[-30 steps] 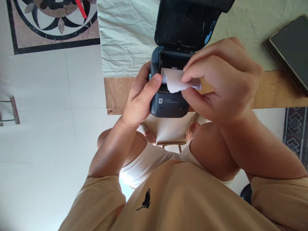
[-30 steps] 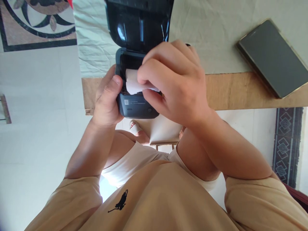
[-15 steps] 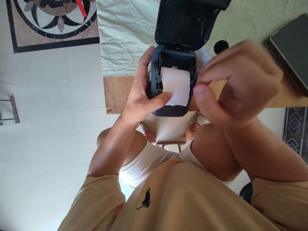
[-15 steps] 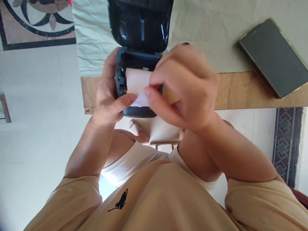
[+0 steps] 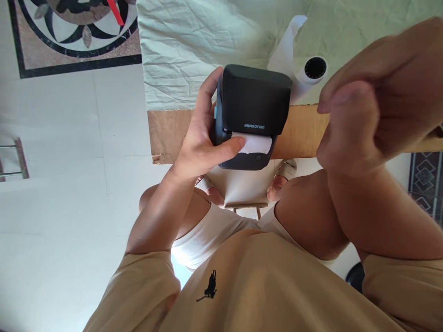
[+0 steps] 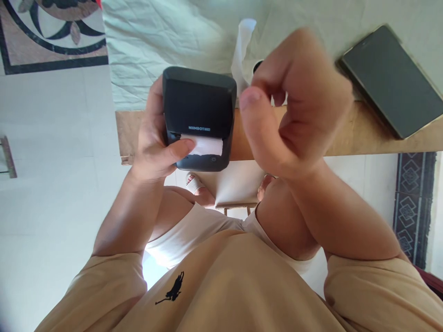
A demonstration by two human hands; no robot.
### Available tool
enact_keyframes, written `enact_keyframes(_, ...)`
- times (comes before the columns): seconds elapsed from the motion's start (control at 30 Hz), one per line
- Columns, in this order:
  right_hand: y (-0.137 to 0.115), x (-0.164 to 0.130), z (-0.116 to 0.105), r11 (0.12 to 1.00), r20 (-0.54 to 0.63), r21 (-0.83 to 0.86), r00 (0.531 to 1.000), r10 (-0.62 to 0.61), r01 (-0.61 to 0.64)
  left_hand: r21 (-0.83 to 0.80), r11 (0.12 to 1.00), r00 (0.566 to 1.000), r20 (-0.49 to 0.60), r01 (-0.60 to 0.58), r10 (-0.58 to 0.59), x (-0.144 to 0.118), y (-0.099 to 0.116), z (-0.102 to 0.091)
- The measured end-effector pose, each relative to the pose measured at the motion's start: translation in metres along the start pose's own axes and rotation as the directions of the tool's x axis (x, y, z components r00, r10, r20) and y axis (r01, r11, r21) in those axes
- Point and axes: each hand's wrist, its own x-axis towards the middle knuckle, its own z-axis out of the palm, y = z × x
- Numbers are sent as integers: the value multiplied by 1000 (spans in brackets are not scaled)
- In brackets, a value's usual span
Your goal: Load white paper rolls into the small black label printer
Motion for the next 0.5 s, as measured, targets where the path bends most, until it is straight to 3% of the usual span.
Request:
enact_keyframes(0.07, -1, -1, -2, 994, 149, 103, 988, -48, 33, -15, 1000, 999, 37, -11, 12, 1, 0, -1)
enact_keyframes(0.13, -1, -2, -4, 984, 317, 177, 946, -70, 13, -30, 999, 997, 71, -32, 34, 0, 1, 0)
enact_keyframes(0.27, 3, -5, -2, 992, 584, 81, 811, 36, -101, -86, 996, 1000, 27, -8, 10, -3, 7, 4)
enact_keyframes(0.4, 4, -7, 1, 981, 730, 33, 675, 108, -193, -92, 994, 991, -118, 52, -63, -4, 11, 7)
enact_keyframes(0.5, 4, -7, 2, 975, 747, 60, 658, 97, -212, -101, 989, 984, -132, 109, -122, -4, 12, 7)
